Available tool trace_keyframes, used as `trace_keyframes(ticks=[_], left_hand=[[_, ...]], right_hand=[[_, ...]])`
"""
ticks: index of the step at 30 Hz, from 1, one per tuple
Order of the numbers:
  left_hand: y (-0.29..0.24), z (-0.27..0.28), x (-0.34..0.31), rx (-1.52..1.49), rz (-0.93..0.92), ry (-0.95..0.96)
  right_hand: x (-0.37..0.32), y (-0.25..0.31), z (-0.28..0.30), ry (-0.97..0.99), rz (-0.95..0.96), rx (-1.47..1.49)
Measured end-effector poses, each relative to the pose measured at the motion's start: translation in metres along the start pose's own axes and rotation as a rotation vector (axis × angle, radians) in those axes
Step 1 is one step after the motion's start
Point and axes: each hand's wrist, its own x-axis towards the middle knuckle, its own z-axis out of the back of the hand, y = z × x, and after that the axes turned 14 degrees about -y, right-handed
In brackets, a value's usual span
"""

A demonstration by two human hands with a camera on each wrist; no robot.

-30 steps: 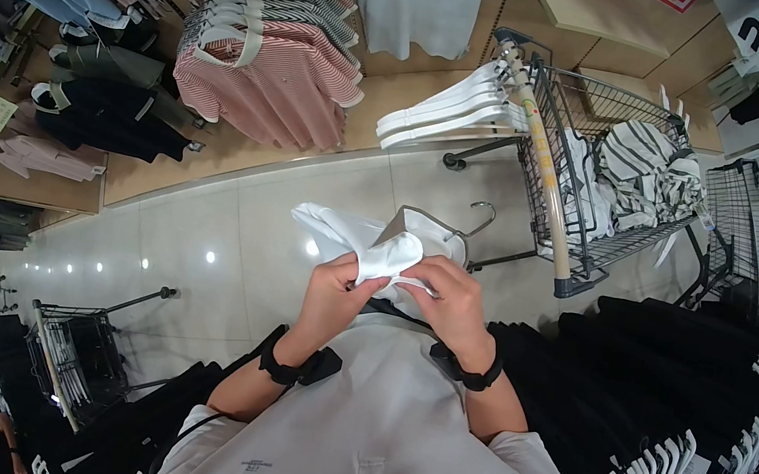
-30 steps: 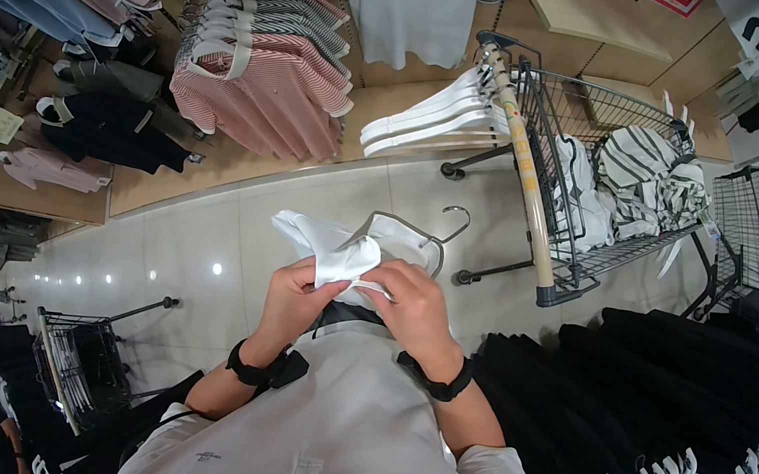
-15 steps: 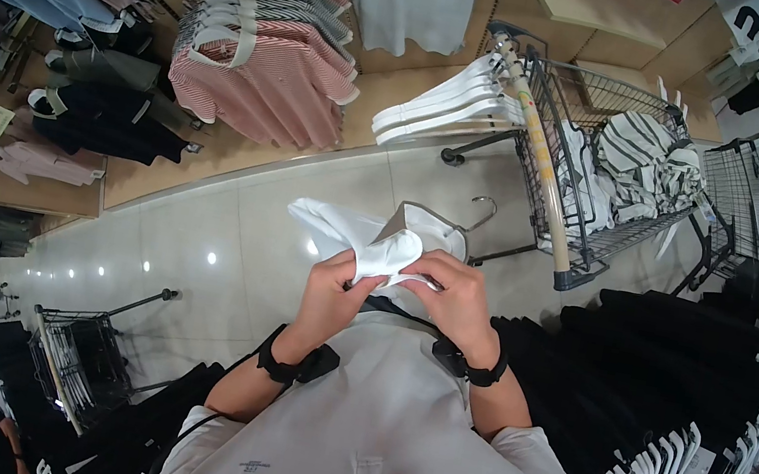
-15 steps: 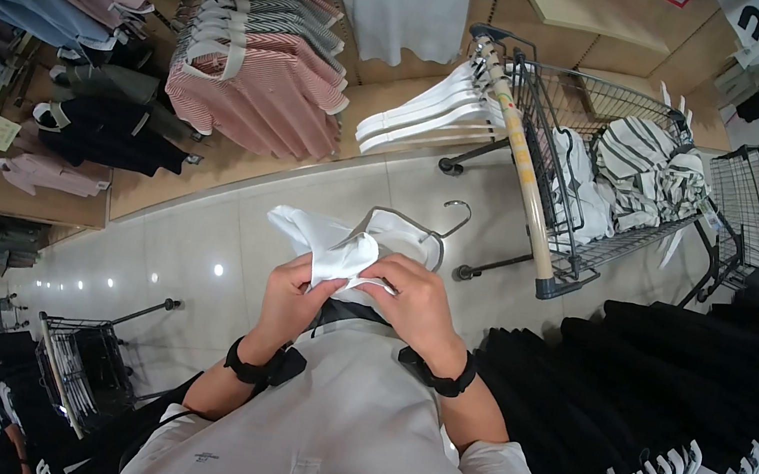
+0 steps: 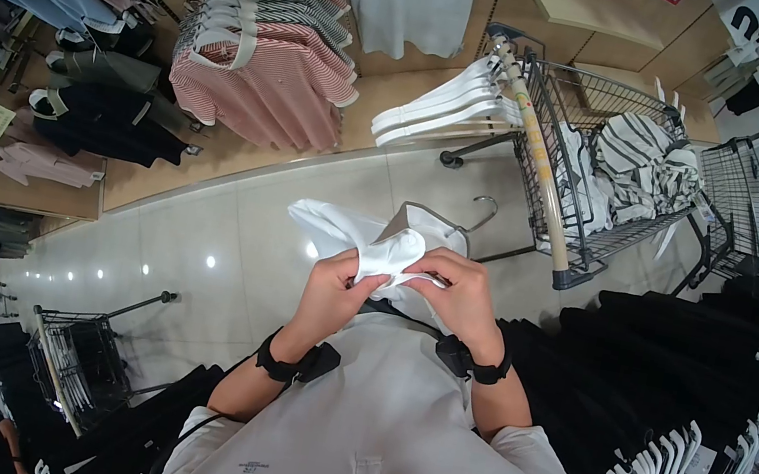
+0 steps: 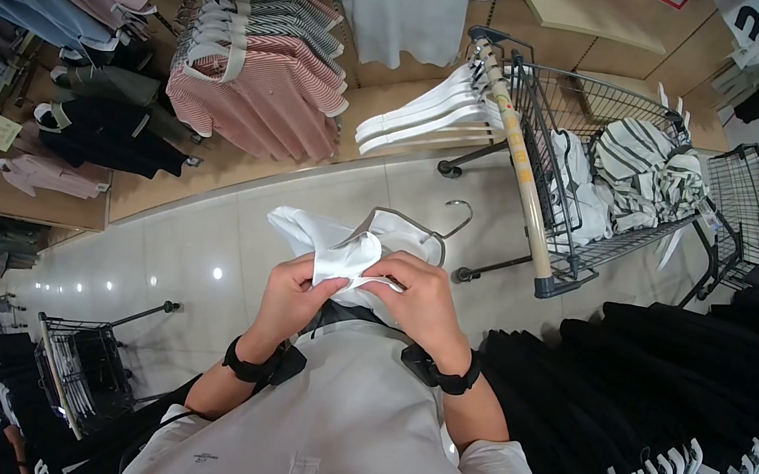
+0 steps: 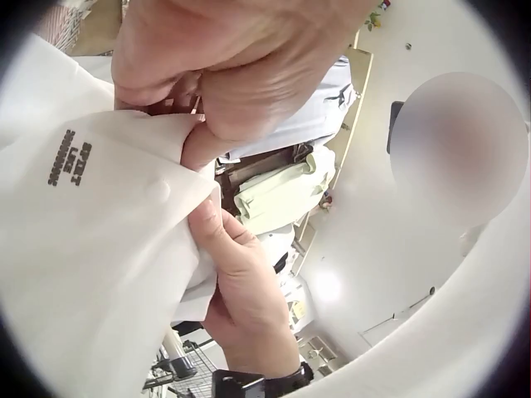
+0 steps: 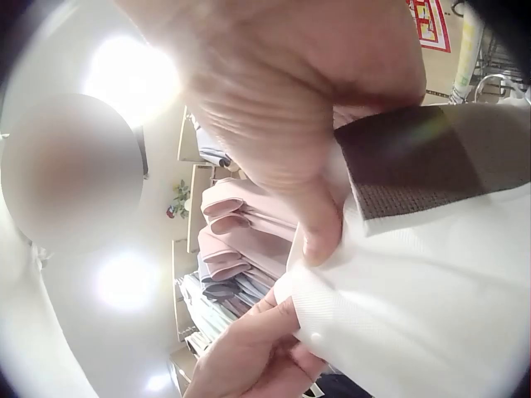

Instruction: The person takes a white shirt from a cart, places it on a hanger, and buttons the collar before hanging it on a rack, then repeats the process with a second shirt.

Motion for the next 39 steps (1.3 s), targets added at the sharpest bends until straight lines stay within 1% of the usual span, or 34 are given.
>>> trace_keyframes(ticks=[2,6,8,12,14,15,17,18,20,22,24,25,26,27,29,30,31,32,33,34,36,37,39], left_hand=[[-0.006,0.001,0.001,0.122,-0.093,0.025],[-0.004,0.001,0.003,0.125,-0.134,0.045],[-0.004,0.0,0.004,0.051,-0.032,0.053],[-0.008,-0.001,0.004,-0.009,-0.037,0.03],[-0.011,0.005,0.003,-0.155,0.135,0.025],[-0.01,0.008,0.004,-0.154,0.131,0.028],[-0.004,0.014,0.006,-0.367,0.221,-0.039],[-0.001,0.018,0.009,-0.442,0.215,-0.062],[-0.006,0.022,0.011,-0.436,0.2,-0.083],[-0.008,0.026,0.012,-0.43,0.184,-0.109],[-0.006,0.029,0.008,-0.376,0.195,-0.112],[-0.004,0.031,0.006,-0.377,0.192,-0.116],[-0.002,0.033,0.002,-0.319,0.227,-0.088],[0.001,0.034,-0.001,-0.263,0.262,-0.061],[0.011,0.036,-0.006,-0.26,0.271,-0.051],[0.015,0.037,-0.006,-0.258,0.277,-0.031],[0.016,0.038,-0.005,-0.262,0.276,-0.028],[0.017,0.042,-0.002,-0.218,0.305,0.05],[0.018,0.046,0.001,-0.174,0.332,0.127],[0.023,0.053,0.006,-0.176,0.328,0.13],[0.036,0.068,0.019,0.235,0.243,0.259],[0.033,0.068,0.023,0.236,0.24,0.261],[0.018,0.069,0.032,0.476,0.094,0.015]], right_hand=[[0.0,-0.002,-0.001,-0.026,0.01,0.002],[0.0,-0.002,0.0,-0.024,-0.038,0.001],[0.0,-0.007,0.0,-0.04,-0.067,0.035],[0.004,-0.007,0.001,-0.048,-0.008,0.006],[0.007,-0.002,-0.001,0.005,-0.018,0.006],[0.009,-0.005,-0.001,0.001,-0.016,0.006],[0.014,-0.017,-0.004,-0.023,0.268,0.011],[0.015,-0.02,-0.005,-0.024,0.274,0.01],[0.012,-0.023,-0.006,-0.119,0.226,0.074],[0.012,-0.011,-0.002,-0.102,0.225,0.054],[0.012,-0.002,0.0,-0.086,0.221,0.034],[0.013,-0.001,0.0,-0.098,0.263,0.016],[0.013,0.001,-0.001,-0.108,0.303,-0.002],[0.012,0.005,-0.001,-0.103,0.306,0.001],[0.01,0.011,0.0,-0.062,0.412,-0.048],[0.01,0.012,-0.001,-0.061,0.412,-0.049],[0.01,0.013,-0.001,-0.045,0.458,-0.049],[0.009,0.013,0.0,-0.03,0.503,-0.053],[0.008,0.013,0.001,-0.033,0.504,-0.06],[0.007,0.013,0.001,-0.013,0.508,-0.06],[0.006,0.013,0.001,0.006,0.513,-0.058],[0.006,0.014,0.002,0.02,0.53,-0.064],[0.005,0.014,0.003,0.028,0.548,-0.073]])
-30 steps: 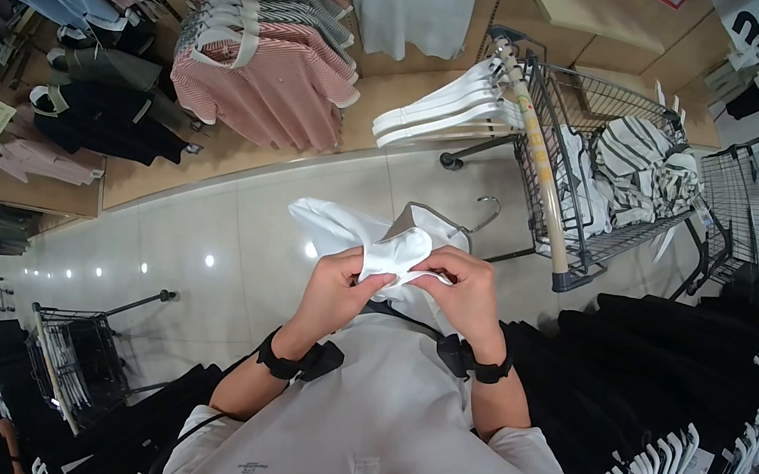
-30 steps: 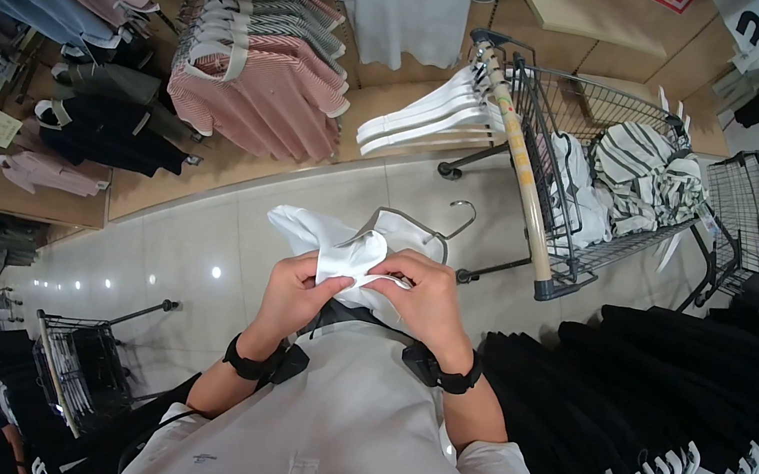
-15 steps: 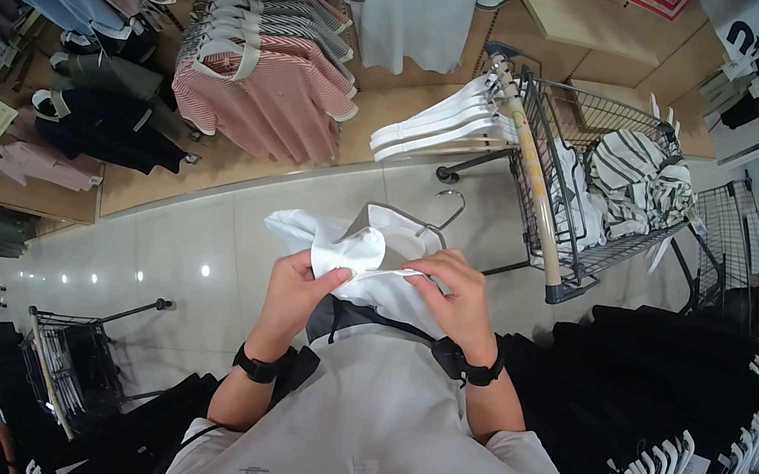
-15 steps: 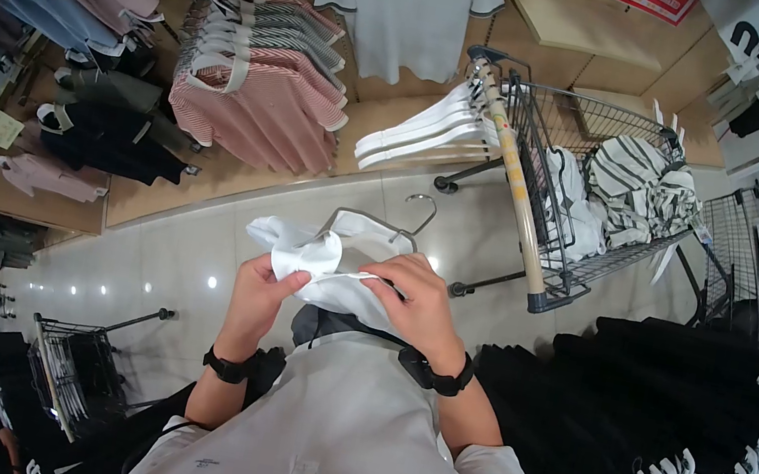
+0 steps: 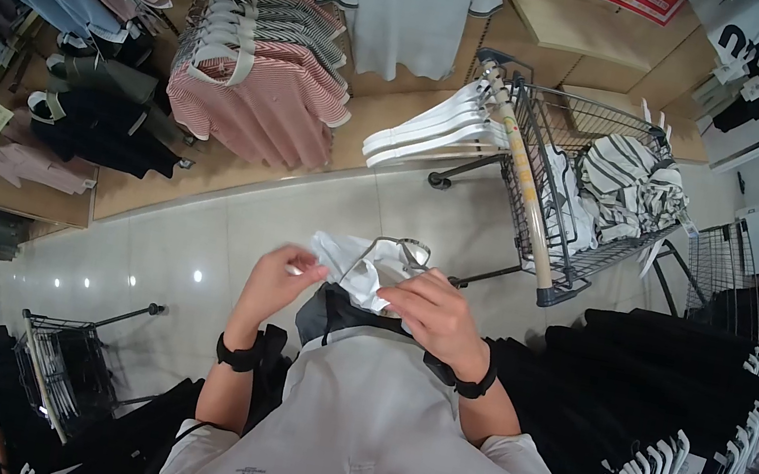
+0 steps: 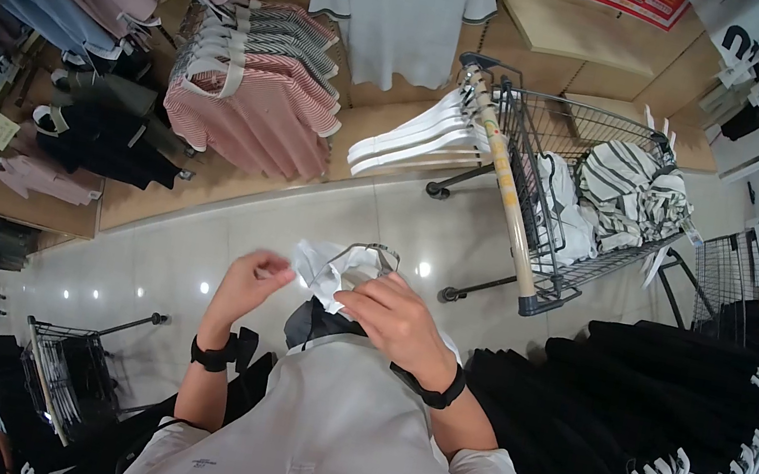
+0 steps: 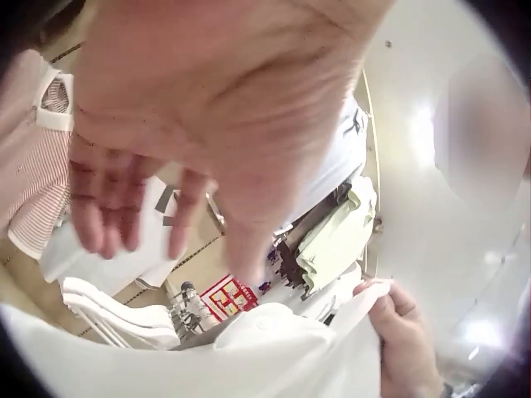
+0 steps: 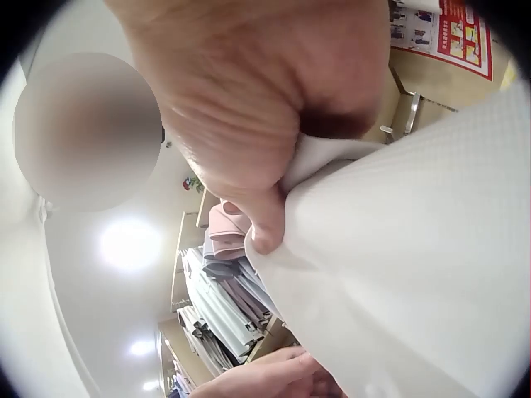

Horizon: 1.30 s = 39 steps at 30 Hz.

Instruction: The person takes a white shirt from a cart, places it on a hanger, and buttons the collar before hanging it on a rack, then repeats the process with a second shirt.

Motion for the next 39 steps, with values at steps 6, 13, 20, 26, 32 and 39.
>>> trace_keyframes(ticks=[6,13,20,26,32,39], left_hand=[[-0.026,-0.047,0.032,-0.198,-0.786,0.007],[-0.042,-0.039,0.035,-0.331,-0.112,0.495],[-0.063,-0.046,0.018,-0.256,-0.277,0.497],[-0.059,-0.044,0.012,-0.286,-0.341,0.499],[-0.068,-0.043,0.006,-0.064,-0.661,0.336],[-0.071,-0.048,-0.001,-0.01,-0.746,0.241]], right_hand=[[-0.002,0.003,0.002,0.015,0.001,-0.016],[-0.011,-0.002,0.012,-0.057,-0.121,-0.091],[-0.015,-0.004,0.006,-0.059,-0.205,-0.179],[-0.02,-0.009,0.004,-0.087,-0.219,-0.149],[-0.02,-0.01,0.003,-0.061,-0.259,-0.131],[-0.02,-0.009,0.005,-0.054,-0.297,-0.162]])
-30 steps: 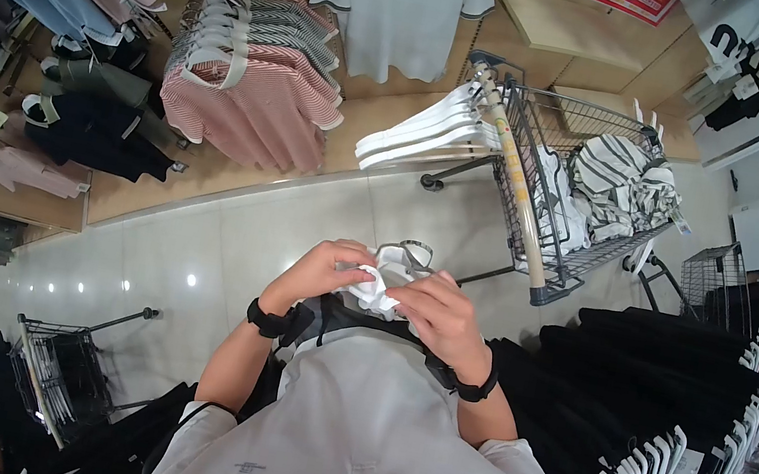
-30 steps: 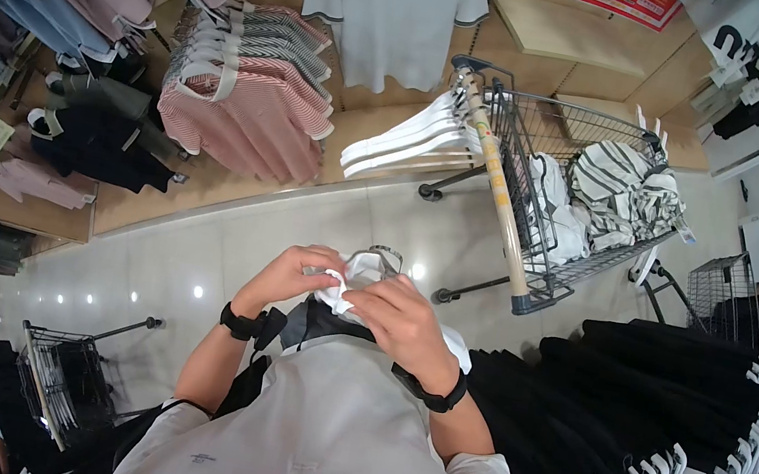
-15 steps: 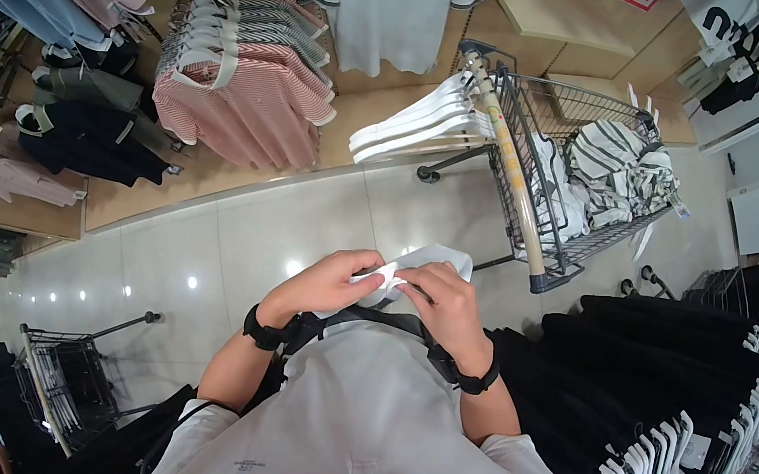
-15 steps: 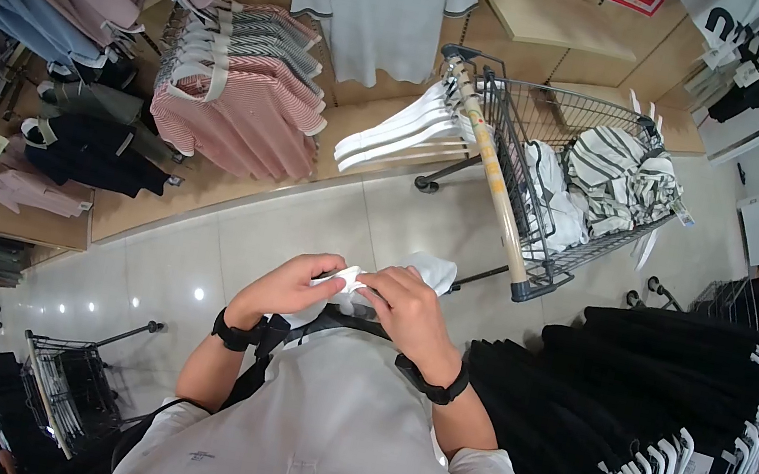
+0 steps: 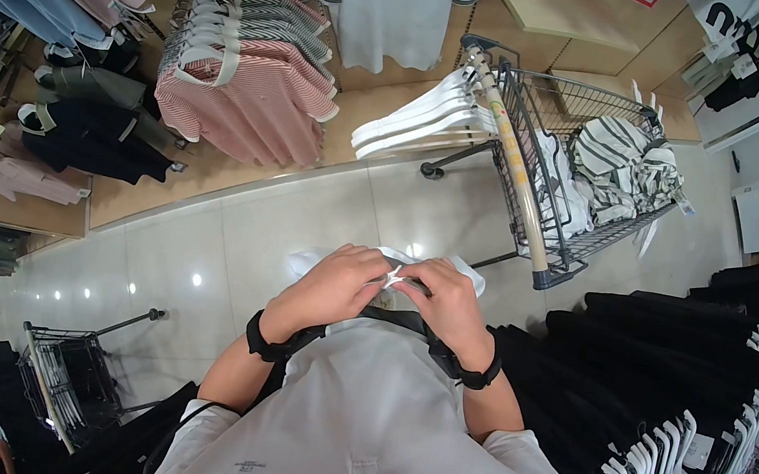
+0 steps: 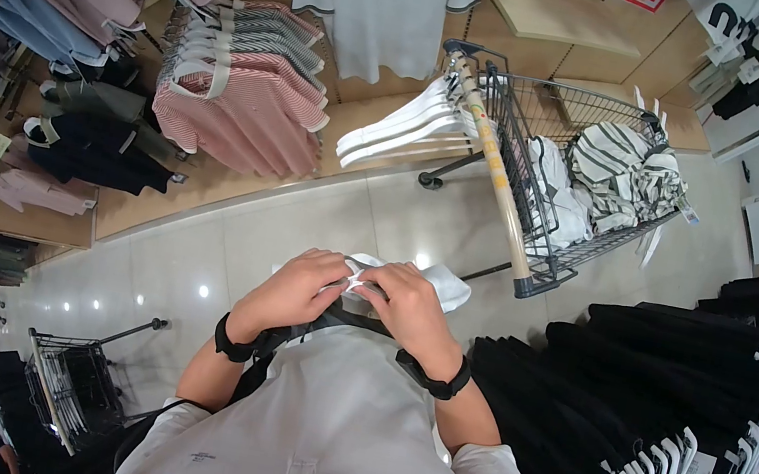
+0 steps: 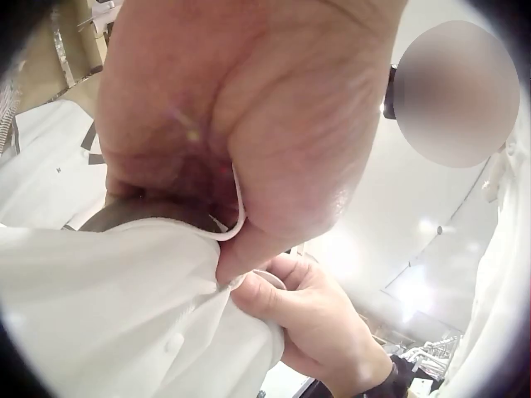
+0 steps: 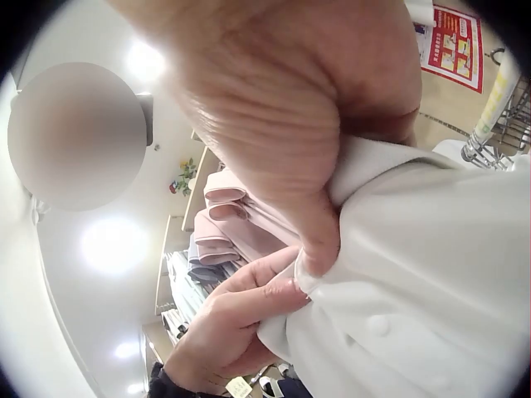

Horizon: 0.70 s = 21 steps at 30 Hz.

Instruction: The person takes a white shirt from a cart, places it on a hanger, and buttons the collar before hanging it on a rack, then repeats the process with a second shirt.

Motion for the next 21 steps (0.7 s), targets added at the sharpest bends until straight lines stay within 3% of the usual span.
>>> trace_keyframes(ticks=[9,11,21], left_hand=[[-0.004,0.0,-0.002,0.07,-0.087,0.046],[-0.004,0.001,-0.004,0.075,-0.099,0.079],[-0.004,-0.005,-0.015,-0.049,-0.039,-0.03]], right_hand=[[-0.006,-0.002,0.0,0.028,-0.075,0.025],[-0.009,0.0,-0.004,-0.019,-0.197,0.079],[-0.01,0.001,-0.002,0.13,-0.103,0.066]])
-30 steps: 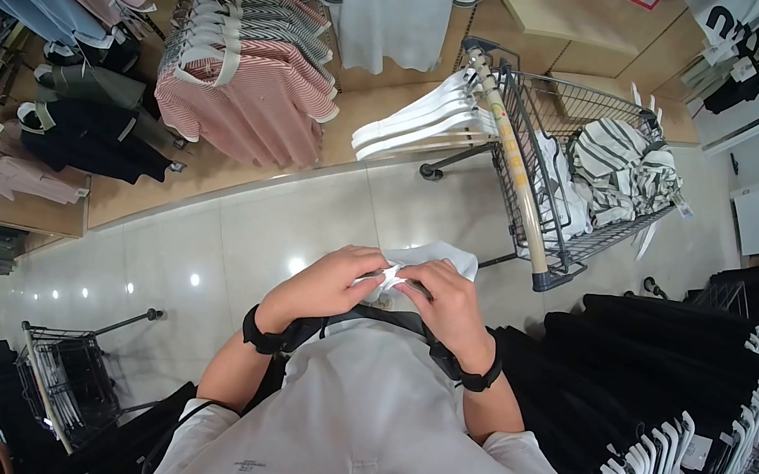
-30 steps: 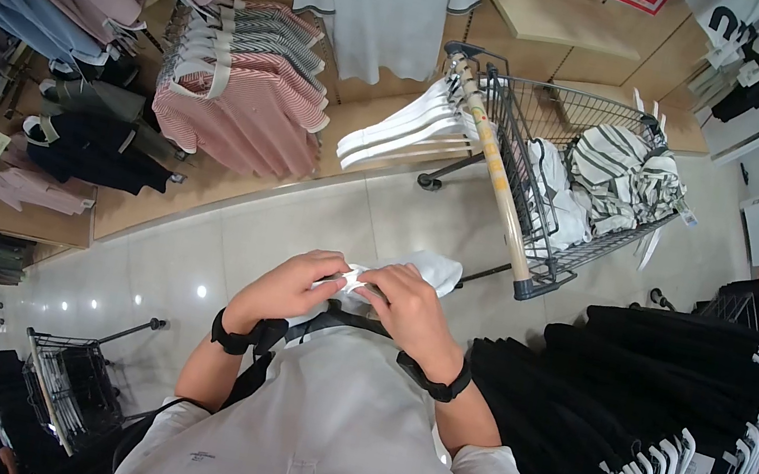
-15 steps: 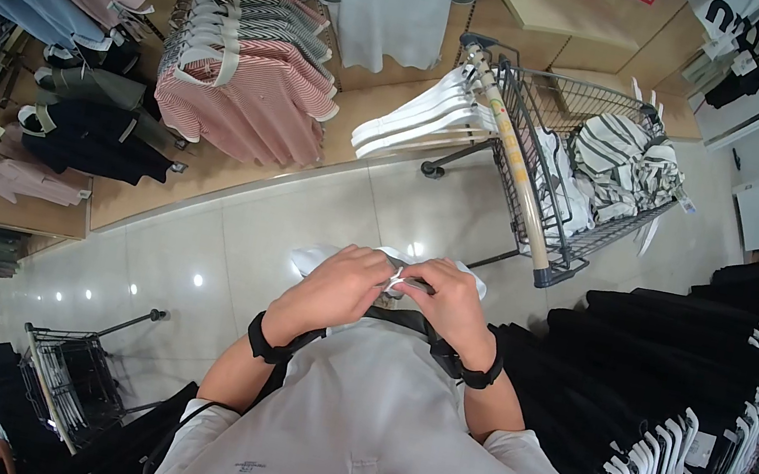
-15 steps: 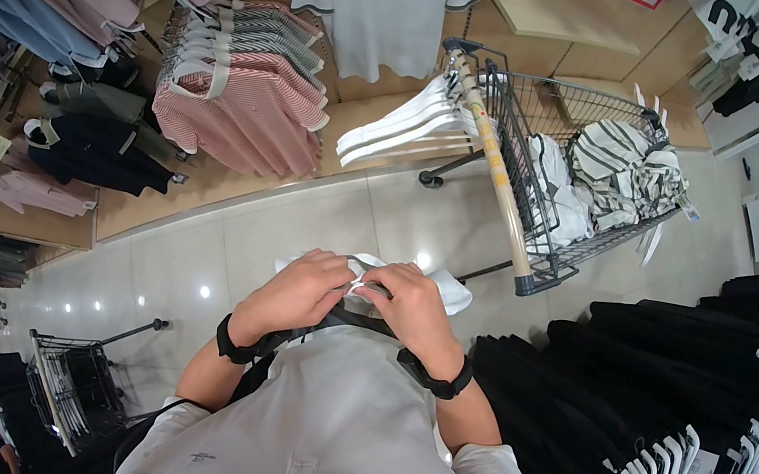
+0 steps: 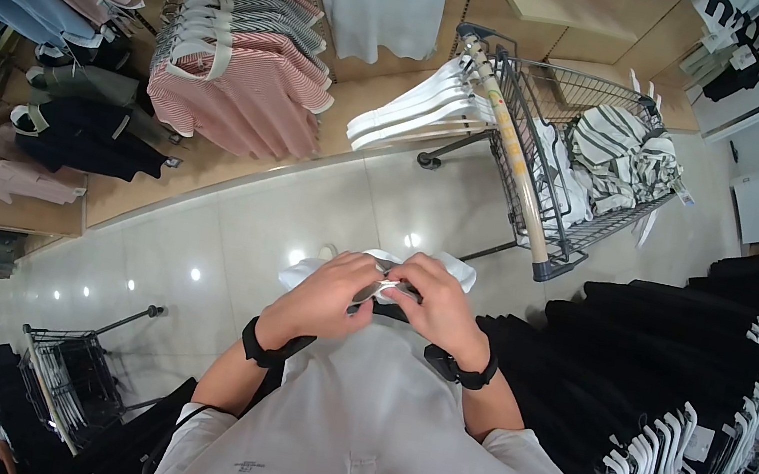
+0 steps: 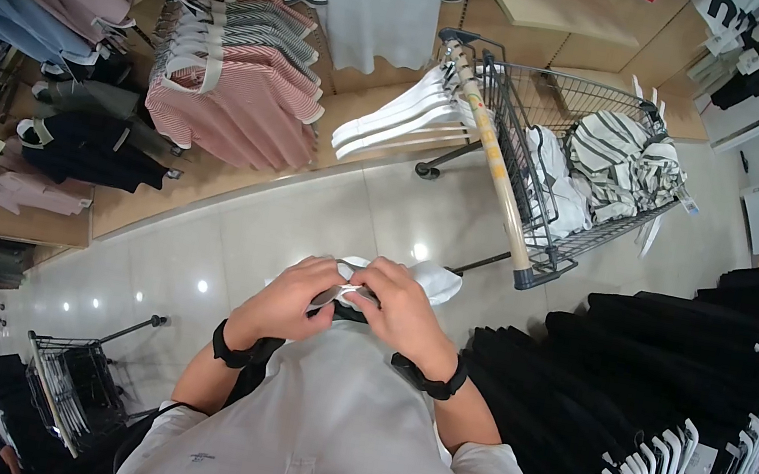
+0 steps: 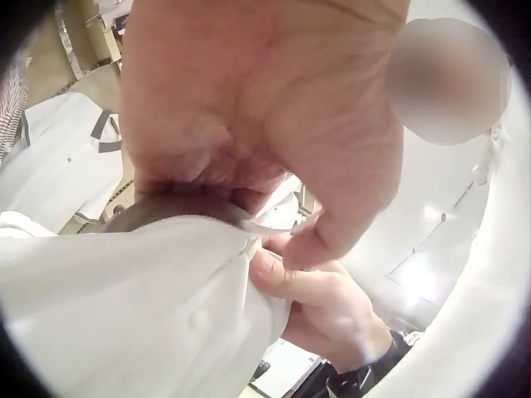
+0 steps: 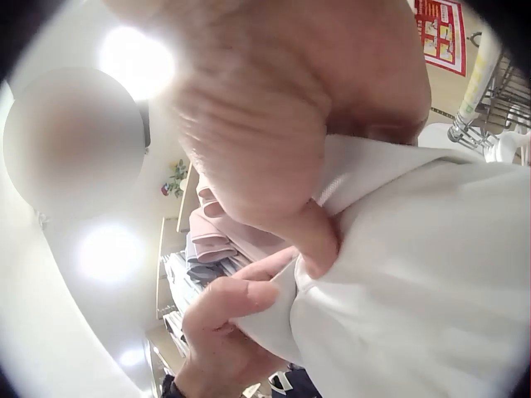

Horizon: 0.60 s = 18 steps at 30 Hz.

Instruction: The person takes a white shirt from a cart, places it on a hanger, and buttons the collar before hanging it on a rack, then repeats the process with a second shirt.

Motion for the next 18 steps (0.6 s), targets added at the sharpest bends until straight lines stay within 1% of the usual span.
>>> trace_keyframes(ticks=[2,3,5,9,11,12,14,15,16,18], left_hand=[[-0.004,0.0,-0.001,0.011,-0.018,-0.029],[-0.002,0.0,-0.002,0.011,-0.012,-0.029],[0.002,0.002,-0.004,0.026,-0.057,-0.014],[0.002,0.002,-0.01,0.044,-0.076,0.055],[0.001,-0.002,-0.019,0.005,-0.087,0.072],[-0.001,-0.002,-0.022,0.003,-0.085,0.077],[-0.002,-0.003,-0.024,-0.023,-0.108,0.121],[-0.002,-0.006,-0.027,-0.029,-0.105,0.128],[-0.001,-0.01,-0.03,-0.006,-0.114,0.156],[-0.002,-0.014,-0.037,0.01,-0.111,0.196]], right_hand=[[-0.001,0.002,-0.004,-0.006,0.066,0.013],[-0.004,0.003,-0.006,-0.002,0.063,0.016],[-0.006,0.004,-0.007,-0.022,0.133,0.01],[-0.017,-0.011,0.0,0.035,0.159,0.042],[-0.022,-0.025,0.007,0.232,0.059,0.197],[-0.023,-0.028,0.011,0.231,0.055,0.199],[-0.018,-0.032,0.018,0.31,-0.193,0.504],[-0.022,-0.04,0.012,0.193,-0.283,0.494],[-0.024,-0.055,0.006,0.194,-0.29,0.495],[-0.028,-0.084,-0.007,0.217,-0.618,0.342]])
